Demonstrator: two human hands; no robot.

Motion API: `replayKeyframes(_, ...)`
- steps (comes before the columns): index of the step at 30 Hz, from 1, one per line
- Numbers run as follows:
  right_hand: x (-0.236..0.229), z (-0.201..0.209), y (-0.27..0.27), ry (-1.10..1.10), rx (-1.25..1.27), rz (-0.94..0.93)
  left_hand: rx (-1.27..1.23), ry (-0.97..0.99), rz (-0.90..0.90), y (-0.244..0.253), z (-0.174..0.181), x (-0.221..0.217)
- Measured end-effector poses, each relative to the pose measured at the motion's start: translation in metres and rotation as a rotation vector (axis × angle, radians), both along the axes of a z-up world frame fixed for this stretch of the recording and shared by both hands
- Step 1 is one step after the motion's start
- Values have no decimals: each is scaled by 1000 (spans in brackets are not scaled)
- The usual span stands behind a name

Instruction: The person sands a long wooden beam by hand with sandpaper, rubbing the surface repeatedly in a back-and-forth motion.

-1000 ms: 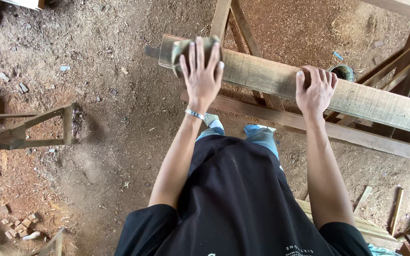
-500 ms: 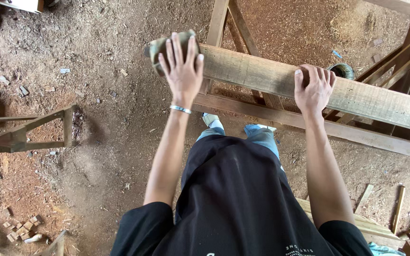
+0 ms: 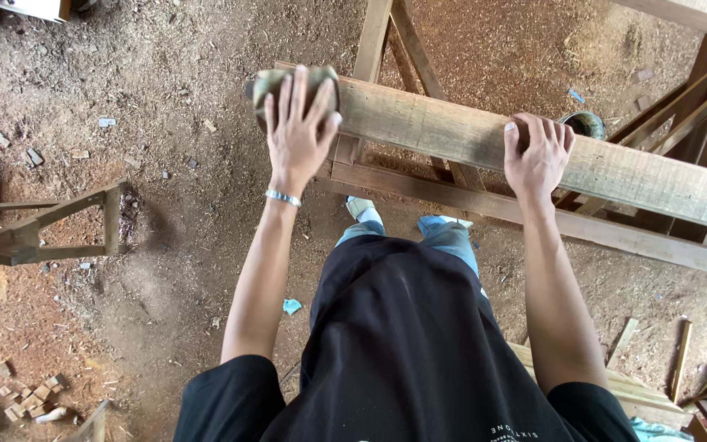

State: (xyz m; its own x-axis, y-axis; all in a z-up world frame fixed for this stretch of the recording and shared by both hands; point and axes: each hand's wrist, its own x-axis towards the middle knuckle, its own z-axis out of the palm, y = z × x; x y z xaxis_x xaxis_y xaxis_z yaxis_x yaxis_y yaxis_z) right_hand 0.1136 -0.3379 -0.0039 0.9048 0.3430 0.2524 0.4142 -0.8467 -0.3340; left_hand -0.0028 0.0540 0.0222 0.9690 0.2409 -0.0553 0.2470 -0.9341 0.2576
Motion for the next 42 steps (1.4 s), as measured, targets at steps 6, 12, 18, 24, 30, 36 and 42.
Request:
replayKeyframes(6,0,3,1,6,-9,-2,65,-22,74,-24,-14,19)
replayKeyframes(12,1,-3,-1,20,-10,-7,-5,-78,-97,-35,-16,-6)
replayKeyframes(18,3,-7,-3,27,-13,-12,12,-30,47,3,-12,-11)
replayKeyframes(24,1,-4,-1,4,0,6,37,-89,179,-11,-27,9)
replayKeyframes(30,1,-5,-2,32,11,-15,-22,-86,92,-9,-17,-1)
replayKeyframes(36,2,-6,-2,4,-20,-5,-73,-105,62,-2,-10,0)
replayKeyframes(42,-2,2,1,35,6,-12,-31,-131,124,-4,-30,19)
